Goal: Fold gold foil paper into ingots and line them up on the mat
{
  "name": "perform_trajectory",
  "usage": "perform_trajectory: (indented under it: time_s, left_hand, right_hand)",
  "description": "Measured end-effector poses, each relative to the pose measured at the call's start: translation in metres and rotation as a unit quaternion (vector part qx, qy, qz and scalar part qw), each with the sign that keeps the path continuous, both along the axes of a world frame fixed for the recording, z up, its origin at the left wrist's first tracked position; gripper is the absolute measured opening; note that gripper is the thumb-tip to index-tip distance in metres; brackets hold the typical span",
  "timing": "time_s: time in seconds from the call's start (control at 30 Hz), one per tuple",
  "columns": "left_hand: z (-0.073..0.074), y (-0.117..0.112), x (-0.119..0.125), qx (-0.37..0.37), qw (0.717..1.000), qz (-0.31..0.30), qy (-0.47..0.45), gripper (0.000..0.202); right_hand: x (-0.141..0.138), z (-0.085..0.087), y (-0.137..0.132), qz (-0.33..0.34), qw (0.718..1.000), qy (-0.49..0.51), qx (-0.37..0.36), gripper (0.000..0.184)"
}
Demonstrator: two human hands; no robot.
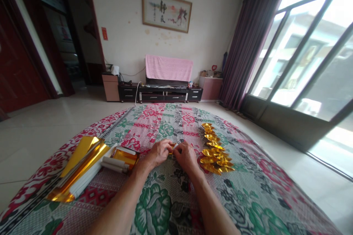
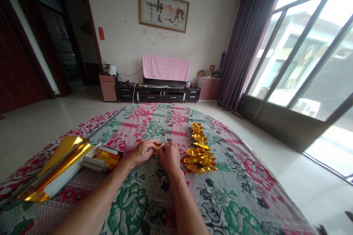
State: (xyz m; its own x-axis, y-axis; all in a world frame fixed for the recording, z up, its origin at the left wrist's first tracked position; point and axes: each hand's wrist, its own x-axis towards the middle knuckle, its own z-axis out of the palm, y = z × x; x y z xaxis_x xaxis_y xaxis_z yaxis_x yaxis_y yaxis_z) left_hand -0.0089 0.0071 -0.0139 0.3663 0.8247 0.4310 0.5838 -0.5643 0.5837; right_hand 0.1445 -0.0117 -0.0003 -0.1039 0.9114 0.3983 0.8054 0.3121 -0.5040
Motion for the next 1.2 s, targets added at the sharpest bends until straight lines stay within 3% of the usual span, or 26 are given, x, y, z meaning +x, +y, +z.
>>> perform_trajectory:
  time_s: [0.33, 0.67, 1.0, 1.2]
  left_hand:
    - [0.004, -0.001, -0.001, -0.01, 1.0, -0.021, 0.001, 0.036]
    - [0.005, 0.0, -0.003, -0.018, 0.999, -0.032, 0.014, 0.034]
    - [0.007, -0.001, -0.003, -0.024, 0.999, -0.033, 0.011, 0.035]
    - [0.01, -0.003, -0.002, -0.027, 0.999, -0.028, 0.007, 0.035]
  right_hand:
    - [0.001, -0.004, -0.002, 0.001, 1.0, 0.014, 0.022, 0.009]
    - [-0.004, -0.001, -0.007, -0.013, 1.0, -0.02, 0.019, 0.031]
    - [-0.009, 0.003, -0.014, -0.037, 0.999, -0.035, -0.003, 0.014]
    - [-0.012, 0.005, -0.016, -0.053, 0.998, -0.038, -0.01, 0.014]
